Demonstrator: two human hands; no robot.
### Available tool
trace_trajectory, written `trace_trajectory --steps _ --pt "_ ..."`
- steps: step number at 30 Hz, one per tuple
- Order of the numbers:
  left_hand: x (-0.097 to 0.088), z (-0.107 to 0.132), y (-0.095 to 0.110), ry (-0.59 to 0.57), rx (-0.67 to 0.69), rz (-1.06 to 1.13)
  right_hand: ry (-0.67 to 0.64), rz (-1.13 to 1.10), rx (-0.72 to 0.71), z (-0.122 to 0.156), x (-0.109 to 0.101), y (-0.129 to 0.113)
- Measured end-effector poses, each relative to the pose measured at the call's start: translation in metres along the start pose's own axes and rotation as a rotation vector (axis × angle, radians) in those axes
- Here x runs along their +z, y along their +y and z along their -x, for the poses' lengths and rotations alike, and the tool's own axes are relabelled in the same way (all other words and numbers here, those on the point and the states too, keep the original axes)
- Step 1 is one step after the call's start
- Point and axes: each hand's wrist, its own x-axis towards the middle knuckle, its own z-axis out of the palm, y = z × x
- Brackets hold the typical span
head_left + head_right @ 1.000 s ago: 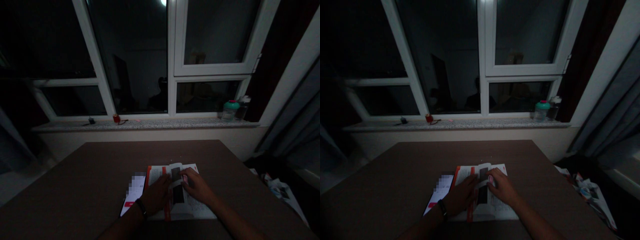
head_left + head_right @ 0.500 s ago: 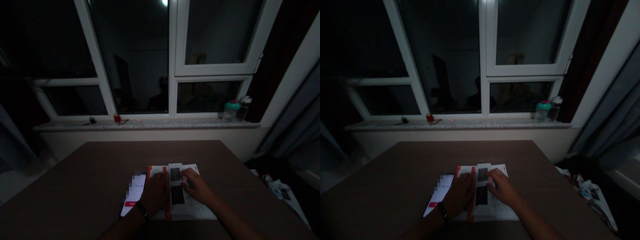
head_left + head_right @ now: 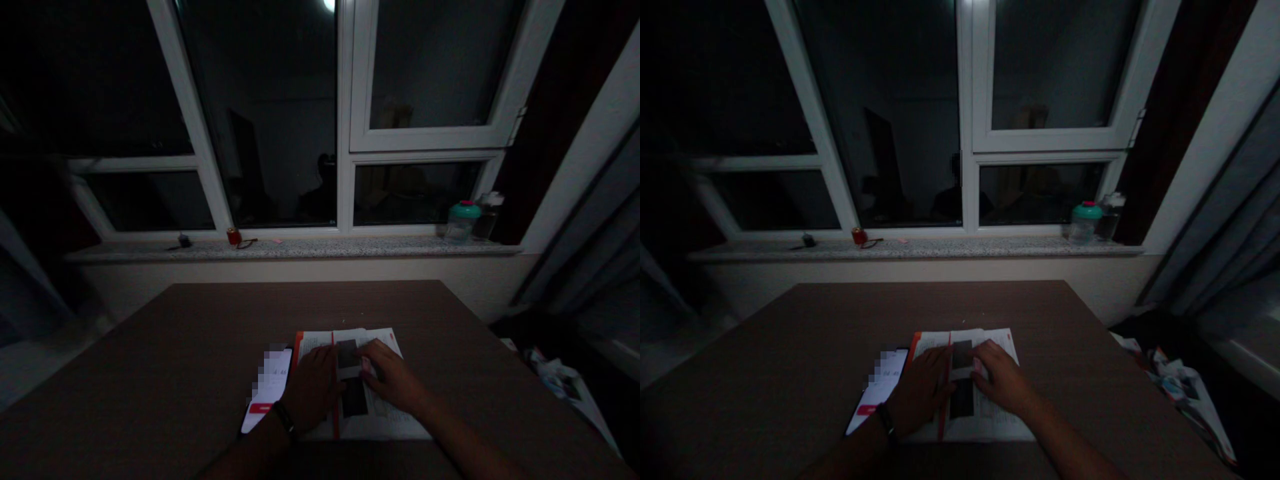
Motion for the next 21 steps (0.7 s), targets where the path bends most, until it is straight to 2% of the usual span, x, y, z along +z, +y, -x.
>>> trace_trajectory --steps 21 --pt "0.0006 0.0001 0.0029 -0.058 -0.061 -0.108 -0.047 0.082 0.014 -0.0045 0.0024 -0.0072"
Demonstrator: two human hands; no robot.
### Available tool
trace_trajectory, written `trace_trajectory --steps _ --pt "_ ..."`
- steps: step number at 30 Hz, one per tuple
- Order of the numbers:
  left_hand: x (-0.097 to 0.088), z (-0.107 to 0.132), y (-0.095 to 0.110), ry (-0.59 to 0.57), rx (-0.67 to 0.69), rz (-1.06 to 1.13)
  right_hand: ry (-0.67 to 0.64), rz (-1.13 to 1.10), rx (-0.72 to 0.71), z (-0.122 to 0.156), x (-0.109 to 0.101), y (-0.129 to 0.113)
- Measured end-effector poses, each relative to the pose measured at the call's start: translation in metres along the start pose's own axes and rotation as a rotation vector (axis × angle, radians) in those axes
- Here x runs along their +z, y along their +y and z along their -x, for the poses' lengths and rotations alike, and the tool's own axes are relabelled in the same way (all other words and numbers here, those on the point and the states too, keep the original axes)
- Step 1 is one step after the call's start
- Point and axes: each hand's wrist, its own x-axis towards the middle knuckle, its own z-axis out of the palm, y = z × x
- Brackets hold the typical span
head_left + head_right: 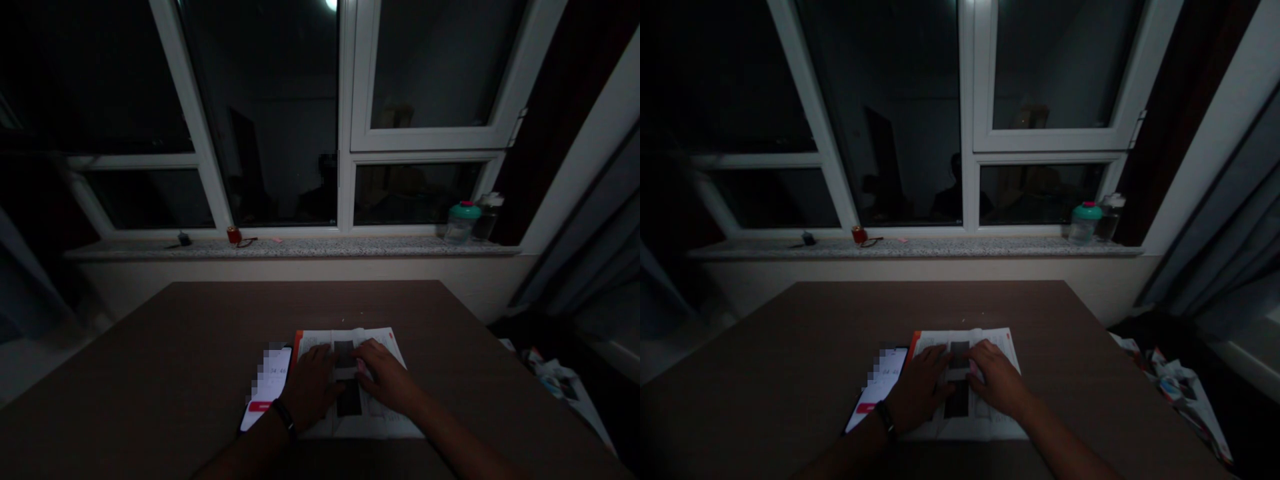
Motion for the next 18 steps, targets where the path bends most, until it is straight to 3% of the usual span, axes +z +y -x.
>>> trace_trajectory --steps 18 --pt "0.0047 0.0013 -0.0043 0.017 0.032 0.019 -0.049 0.019 0.022 0.0008 -0.0022 -0.0019"
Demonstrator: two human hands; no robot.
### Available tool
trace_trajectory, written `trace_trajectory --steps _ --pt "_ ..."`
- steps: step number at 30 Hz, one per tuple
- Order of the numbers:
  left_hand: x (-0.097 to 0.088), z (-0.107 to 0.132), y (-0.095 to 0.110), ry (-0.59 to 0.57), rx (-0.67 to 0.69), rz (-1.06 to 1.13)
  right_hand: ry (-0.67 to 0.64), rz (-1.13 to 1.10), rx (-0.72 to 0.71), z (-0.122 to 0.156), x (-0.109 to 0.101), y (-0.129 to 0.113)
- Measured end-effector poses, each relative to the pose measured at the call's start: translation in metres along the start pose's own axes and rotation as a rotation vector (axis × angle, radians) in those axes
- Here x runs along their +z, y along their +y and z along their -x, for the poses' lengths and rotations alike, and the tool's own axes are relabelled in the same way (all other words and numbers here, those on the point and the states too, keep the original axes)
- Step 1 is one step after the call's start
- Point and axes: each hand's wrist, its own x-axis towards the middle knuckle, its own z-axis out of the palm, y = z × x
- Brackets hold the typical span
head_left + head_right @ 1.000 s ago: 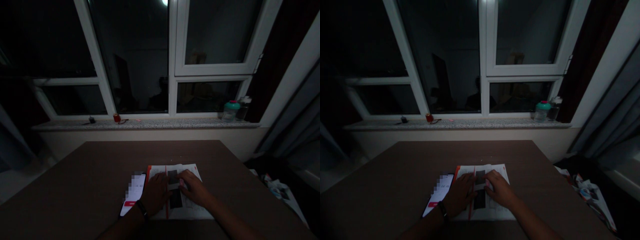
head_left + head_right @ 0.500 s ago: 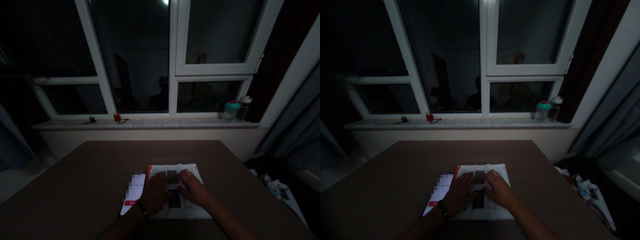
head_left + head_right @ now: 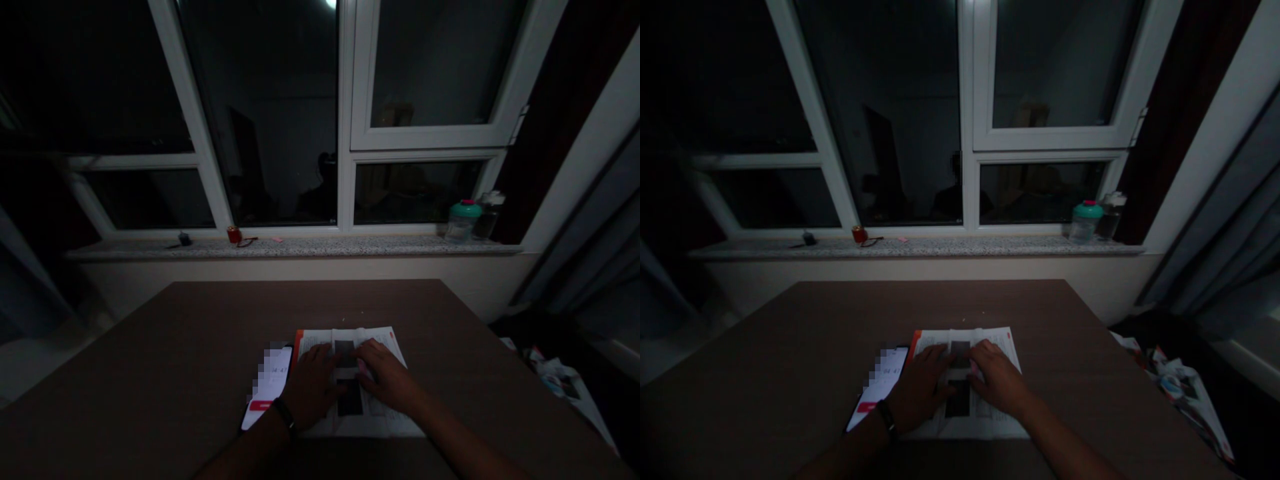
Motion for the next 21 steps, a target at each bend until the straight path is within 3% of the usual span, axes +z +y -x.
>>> trace_trajectory --steps 21 --pt "-0.0045 -0.0011 0.0026 -0.044 -0.02 -0.02 0.019 -0.02 -0.008 -0.0009 0.0016 0.0003"
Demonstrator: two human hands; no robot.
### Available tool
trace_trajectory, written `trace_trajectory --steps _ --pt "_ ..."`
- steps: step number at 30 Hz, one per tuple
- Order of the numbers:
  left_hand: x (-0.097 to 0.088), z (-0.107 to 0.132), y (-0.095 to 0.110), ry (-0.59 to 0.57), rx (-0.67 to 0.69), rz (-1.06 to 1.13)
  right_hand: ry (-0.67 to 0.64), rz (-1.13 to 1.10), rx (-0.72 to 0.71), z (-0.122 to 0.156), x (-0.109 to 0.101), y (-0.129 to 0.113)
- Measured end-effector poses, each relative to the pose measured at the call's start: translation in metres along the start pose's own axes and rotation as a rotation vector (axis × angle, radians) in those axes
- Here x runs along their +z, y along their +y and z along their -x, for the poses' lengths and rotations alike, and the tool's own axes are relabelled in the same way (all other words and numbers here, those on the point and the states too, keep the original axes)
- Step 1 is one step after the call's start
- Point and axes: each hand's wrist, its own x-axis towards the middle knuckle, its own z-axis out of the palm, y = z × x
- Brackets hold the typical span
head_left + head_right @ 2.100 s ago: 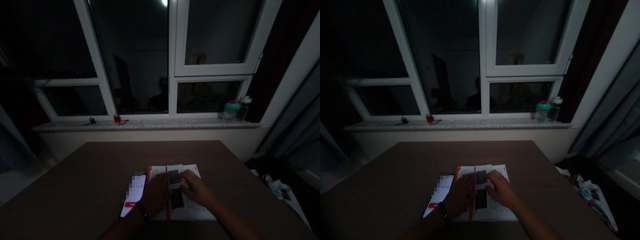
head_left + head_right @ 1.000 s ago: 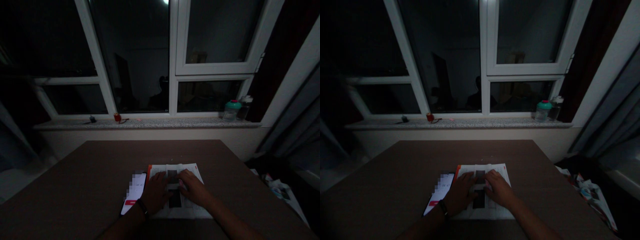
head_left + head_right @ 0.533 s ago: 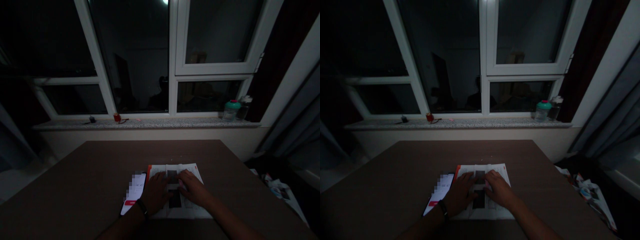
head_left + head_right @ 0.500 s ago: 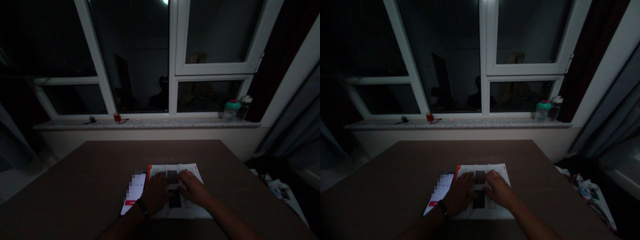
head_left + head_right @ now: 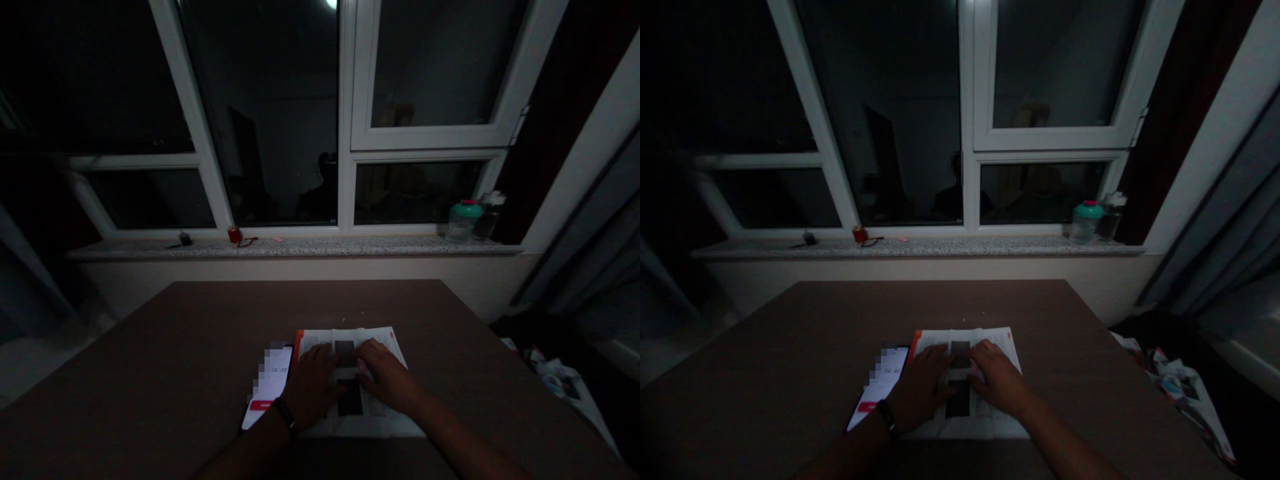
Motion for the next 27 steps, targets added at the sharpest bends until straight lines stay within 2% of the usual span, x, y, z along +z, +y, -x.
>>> trace_trajectory --steps 7,14,27 --pt "-0.005 0.0 0.005 -0.026 -0.033 0.004 0.161 -0.027 0.072 -0.001 -0.018 0.016" --pt "-0.004 0.0 0.002 -0.047 -0.046 -0.001 0.067 -0.043 0.162 0.0 -0.026 0.031" --pt "-0.004 0.0 0.002 -0.036 -0.028 0.004 -0.029 -0.035 0.229 0.002 -0.025 0.032"
